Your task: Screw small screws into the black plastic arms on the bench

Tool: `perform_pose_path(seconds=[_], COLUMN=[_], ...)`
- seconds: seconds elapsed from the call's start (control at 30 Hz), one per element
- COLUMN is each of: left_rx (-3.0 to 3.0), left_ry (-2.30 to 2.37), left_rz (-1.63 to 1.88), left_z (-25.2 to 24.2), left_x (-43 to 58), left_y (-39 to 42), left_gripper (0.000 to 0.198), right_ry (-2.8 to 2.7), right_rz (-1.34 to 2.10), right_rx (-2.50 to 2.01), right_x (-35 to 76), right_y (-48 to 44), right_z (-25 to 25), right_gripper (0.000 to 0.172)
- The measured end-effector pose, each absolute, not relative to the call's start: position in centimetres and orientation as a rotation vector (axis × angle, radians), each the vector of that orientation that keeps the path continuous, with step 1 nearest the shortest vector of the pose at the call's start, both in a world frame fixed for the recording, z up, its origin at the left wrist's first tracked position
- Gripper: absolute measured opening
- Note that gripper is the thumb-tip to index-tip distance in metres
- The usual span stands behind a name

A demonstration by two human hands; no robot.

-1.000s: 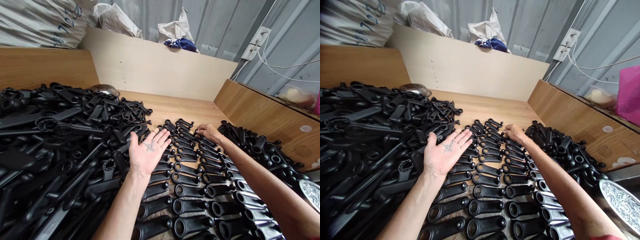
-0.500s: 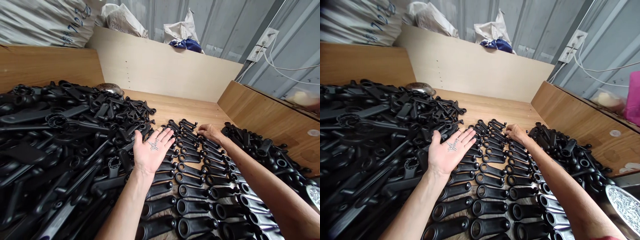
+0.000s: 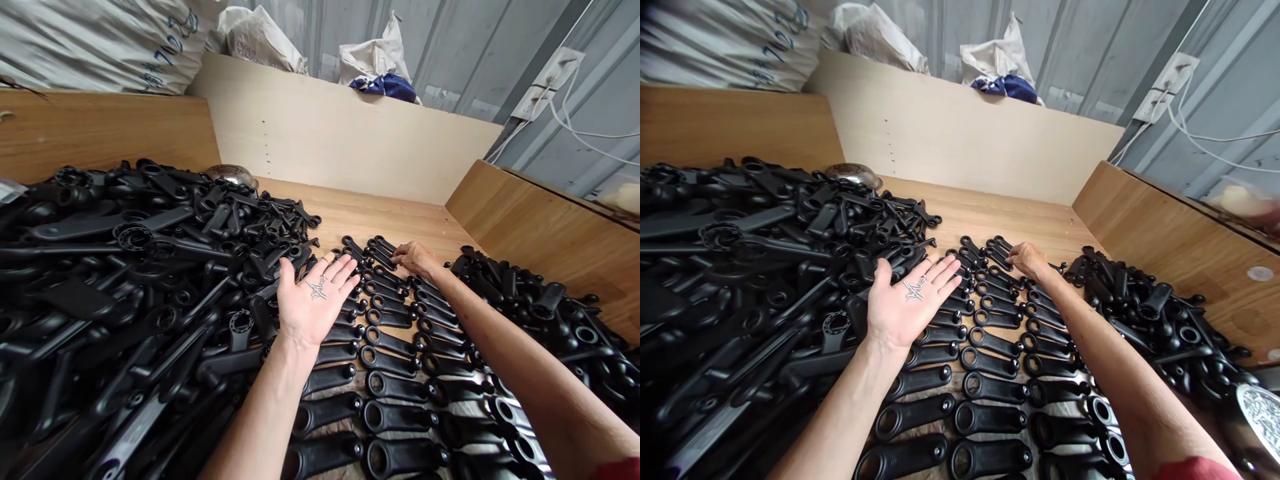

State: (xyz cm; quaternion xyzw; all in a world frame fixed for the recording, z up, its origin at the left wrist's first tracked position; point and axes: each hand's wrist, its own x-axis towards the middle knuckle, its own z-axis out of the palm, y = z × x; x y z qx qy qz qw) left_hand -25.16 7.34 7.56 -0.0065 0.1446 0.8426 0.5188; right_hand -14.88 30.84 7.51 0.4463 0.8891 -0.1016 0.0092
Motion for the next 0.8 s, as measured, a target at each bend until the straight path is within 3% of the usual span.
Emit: perform_pose_path(seconds=[0.2, 0.37, 0.5, 0.8], left_rx=[-0.038, -0.051, -0.05, 0.011], left_ry=[0.303, 0.204, 0.171, -0.009], left_rz=[2.005, 1.995, 1.977, 1.919], left_z=[7.4, 7.3, 7.8, 8.2], left_x=[-24.9, -24.6, -24.3, -24.1], left_y=[7.4, 7.4, 7.2, 7.0], left_gripper=[0.085, 0.075, 0.07, 0.073], right_ry=[3.137, 3.404, 3.497, 3.539], right_rz=[-0.424, -0.582, -0.487, -0.452], right_rx=[1.149, 0.331, -0.251, -0.073], right_x=[-14.6, -15.0, -15.6, -17.2], right_y=[26.3, 19.4, 16.6, 17.2], right_z=[9.5, 10.9, 10.9, 10.3], right_gripper=[0.017, 0.014, 0.016, 0.019])
